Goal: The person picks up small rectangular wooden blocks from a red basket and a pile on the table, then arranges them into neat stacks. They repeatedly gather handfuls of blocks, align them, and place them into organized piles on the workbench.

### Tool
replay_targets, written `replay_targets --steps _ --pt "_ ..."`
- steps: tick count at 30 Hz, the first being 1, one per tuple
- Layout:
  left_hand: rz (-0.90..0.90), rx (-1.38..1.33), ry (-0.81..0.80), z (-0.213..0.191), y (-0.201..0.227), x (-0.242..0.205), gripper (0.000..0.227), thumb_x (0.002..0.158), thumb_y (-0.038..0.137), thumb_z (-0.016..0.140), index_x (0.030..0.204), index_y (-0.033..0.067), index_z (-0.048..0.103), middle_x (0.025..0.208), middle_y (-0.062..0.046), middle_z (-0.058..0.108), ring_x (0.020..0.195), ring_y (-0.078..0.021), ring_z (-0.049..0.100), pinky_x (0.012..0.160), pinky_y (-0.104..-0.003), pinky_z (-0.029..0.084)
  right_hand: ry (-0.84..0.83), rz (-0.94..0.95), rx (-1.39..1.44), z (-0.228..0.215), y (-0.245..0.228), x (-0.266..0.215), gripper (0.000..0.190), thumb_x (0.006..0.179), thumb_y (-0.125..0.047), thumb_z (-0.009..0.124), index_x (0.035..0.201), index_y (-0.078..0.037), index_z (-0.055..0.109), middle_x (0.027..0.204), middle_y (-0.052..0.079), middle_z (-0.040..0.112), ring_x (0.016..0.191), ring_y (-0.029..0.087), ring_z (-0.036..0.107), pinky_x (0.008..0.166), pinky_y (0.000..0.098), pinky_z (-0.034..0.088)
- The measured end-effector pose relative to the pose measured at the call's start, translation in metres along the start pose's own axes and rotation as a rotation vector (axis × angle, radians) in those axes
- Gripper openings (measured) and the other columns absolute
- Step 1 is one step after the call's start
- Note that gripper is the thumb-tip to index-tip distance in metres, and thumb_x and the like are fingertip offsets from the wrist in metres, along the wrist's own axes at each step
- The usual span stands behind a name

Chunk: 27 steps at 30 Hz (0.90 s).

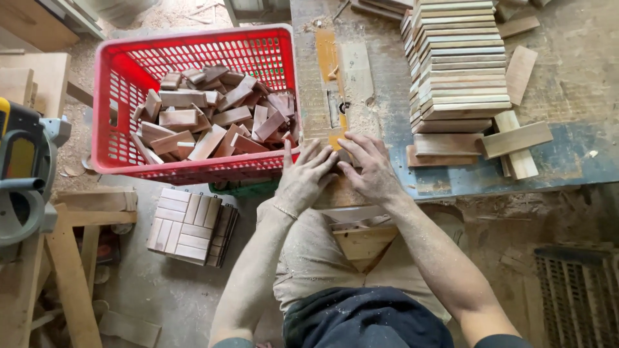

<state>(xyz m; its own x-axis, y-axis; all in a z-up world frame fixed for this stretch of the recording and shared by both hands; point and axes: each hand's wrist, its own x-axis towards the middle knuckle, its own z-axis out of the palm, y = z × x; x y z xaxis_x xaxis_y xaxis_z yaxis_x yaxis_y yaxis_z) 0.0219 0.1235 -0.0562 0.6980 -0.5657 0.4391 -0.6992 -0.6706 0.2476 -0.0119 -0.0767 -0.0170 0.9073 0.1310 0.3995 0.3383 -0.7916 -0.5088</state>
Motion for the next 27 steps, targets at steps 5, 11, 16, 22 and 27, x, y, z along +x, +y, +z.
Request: replay_targets --steps 5,11,16,22,27 --pt "0.136 -0.060 -0.029 0.027 -0.031 0.013 0.060 0.083 0.067 0.061 0.133 0.0351 0.065 0.137 0.012 0.067 0.147 -0.0170 0.042 0.122 -0.071 0.010 -0.128 0.058 -0.108 0.006 0.015 -0.010 0.053 0.090 -0.039 0.074 0.140 -0.025 0.063 0.153 -0.003 0.051 0.145 0.023 0.040 0.109 0.0400 0.036" --pt "0.033 0.056 0.029 -0.011 -0.021 -0.002 0.093 0.077 0.076 0.061 0.147 0.0151 0.054 0.156 -0.004 0.052 0.152 -0.0283 0.033 0.122 -0.072 0.010 -0.186 -0.040 -0.205 -0.001 -0.001 -0.004 0.064 0.096 -0.058 0.062 0.145 -0.016 0.060 0.165 0.005 0.039 0.156 0.032 0.019 0.123 0.0520 0.016" --pt "-0.074 -0.092 0.058 0.010 -0.018 -0.014 0.054 0.096 0.051 0.065 0.141 0.0229 0.061 0.154 0.003 0.054 0.152 -0.0287 0.034 0.123 -0.065 0.018 -0.183 0.032 -0.201 0.009 0.016 -0.002 0.059 0.092 -0.067 0.061 0.139 -0.031 0.065 0.167 -0.002 0.036 0.159 0.032 0.010 0.126 0.0564 0.005" --pt "-0.175 -0.137 -0.012 0.028 -0.043 0.020 0.050 0.094 0.054 0.066 0.139 0.0338 0.062 0.153 0.016 0.053 0.155 -0.0198 0.027 0.127 -0.062 0.009 -0.221 0.150 -0.145 0.016 0.033 0.033 0.055 0.090 -0.066 0.065 0.136 -0.035 0.067 0.172 0.004 0.023 0.158 0.035 -0.003 0.122 0.0654 -0.002" --pt "-0.228 -0.157 -0.062 0.040 -0.068 0.053 0.050 0.093 0.053 0.068 0.140 0.0373 0.061 0.152 0.018 0.053 0.155 -0.0188 0.027 0.125 -0.063 0.010 -0.254 0.259 -0.093 0.023 0.053 0.073 0.052 0.086 -0.067 0.069 0.133 -0.044 0.066 0.172 0.002 0.020 0.157 0.034 -0.004 0.123 0.0650 -0.005"
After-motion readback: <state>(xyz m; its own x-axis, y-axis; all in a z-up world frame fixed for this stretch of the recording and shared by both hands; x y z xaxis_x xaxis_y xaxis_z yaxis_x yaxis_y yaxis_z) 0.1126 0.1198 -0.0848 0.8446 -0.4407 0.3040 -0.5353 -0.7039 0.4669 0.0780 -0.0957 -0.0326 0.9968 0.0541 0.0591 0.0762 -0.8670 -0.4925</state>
